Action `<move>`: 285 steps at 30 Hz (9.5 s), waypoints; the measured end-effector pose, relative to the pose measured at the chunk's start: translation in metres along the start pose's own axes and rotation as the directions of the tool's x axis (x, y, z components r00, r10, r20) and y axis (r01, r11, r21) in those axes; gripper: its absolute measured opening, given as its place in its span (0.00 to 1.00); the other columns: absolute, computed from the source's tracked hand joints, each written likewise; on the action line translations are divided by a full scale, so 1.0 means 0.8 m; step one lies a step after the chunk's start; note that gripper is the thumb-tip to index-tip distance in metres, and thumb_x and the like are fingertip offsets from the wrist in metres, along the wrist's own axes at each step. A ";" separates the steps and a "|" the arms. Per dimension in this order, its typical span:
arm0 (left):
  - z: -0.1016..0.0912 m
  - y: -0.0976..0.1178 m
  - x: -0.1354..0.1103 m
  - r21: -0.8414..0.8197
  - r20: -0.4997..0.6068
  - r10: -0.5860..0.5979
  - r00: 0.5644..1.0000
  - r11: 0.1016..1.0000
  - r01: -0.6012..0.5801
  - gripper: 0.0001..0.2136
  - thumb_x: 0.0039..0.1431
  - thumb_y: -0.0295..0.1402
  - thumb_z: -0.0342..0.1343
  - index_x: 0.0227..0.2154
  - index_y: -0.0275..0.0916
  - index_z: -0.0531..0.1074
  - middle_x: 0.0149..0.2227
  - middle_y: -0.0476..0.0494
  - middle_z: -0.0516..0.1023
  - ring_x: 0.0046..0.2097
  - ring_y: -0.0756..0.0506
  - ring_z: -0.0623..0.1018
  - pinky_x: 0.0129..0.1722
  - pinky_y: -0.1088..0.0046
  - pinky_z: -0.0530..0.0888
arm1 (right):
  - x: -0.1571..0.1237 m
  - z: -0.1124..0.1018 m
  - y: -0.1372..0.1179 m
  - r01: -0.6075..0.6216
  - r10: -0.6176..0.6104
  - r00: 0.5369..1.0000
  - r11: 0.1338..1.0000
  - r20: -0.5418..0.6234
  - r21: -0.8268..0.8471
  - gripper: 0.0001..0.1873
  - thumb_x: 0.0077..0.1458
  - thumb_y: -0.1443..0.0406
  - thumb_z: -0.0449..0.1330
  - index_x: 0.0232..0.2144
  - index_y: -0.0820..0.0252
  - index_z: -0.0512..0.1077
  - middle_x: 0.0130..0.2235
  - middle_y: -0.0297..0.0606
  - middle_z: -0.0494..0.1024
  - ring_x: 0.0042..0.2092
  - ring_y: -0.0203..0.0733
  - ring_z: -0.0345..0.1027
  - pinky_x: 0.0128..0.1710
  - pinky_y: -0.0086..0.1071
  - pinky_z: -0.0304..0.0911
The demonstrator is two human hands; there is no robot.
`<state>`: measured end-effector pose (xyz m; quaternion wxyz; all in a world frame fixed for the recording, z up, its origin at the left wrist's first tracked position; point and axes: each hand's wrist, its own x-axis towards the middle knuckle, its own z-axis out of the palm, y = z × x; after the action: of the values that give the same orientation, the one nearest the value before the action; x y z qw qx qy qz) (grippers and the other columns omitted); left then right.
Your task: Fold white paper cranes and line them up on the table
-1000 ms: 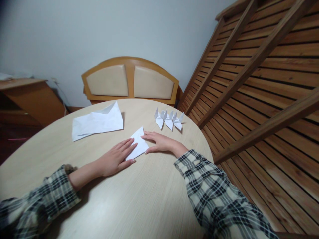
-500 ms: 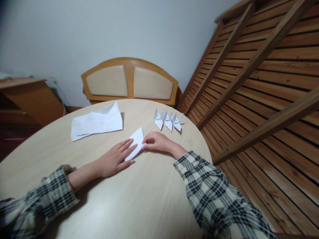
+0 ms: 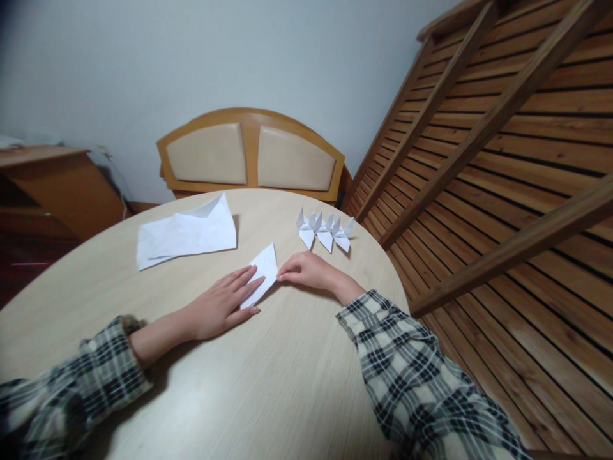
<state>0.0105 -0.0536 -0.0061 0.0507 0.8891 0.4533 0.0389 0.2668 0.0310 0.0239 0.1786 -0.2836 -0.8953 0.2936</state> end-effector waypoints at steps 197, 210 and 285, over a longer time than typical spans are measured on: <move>0.005 -0.036 0.012 0.006 -0.460 -0.255 0.851 0.957 0.290 0.17 0.70 0.38 0.40 0.42 0.38 0.73 0.50 0.35 0.75 0.56 0.34 0.68 0.57 0.48 0.64 | 0.010 0.049 0.004 0.008 -0.048 0.990 0.958 -0.133 -0.288 0.19 0.52 0.51 0.68 0.37 0.58 0.73 0.36 0.37 0.71 0.43 0.44 0.62 0.48 0.37 0.57; 0.008 -0.040 0.016 -0.142 -0.412 -0.248 0.877 0.968 0.207 0.19 0.69 0.41 0.41 0.38 0.37 0.75 0.46 0.36 0.77 0.52 0.36 0.72 0.56 0.51 0.68 | 0.011 0.048 0.003 -0.006 -0.030 0.992 0.958 -0.121 -0.286 0.17 0.53 0.51 0.67 0.38 0.57 0.73 0.37 0.37 0.71 0.43 0.45 0.62 0.48 0.37 0.57; 0.000 -0.033 0.015 -0.265 -0.454 -0.045 0.890 0.960 -0.087 0.13 0.61 0.38 0.57 0.46 0.40 0.66 0.47 0.39 0.74 0.51 0.38 0.73 0.53 0.55 0.69 | 0.010 0.048 -0.001 0.027 -0.058 0.993 0.961 -0.103 -0.277 0.16 0.55 0.54 0.66 0.39 0.58 0.73 0.38 0.39 0.72 0.45 0.46 0.63 0.48 0.38 0.59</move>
<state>-0.0040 -0.0284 -0.0092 0.0671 0.8438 0.4328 0.3100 0.2415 0.0189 -0.0037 0.1928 -0.3020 -0.9220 0.1466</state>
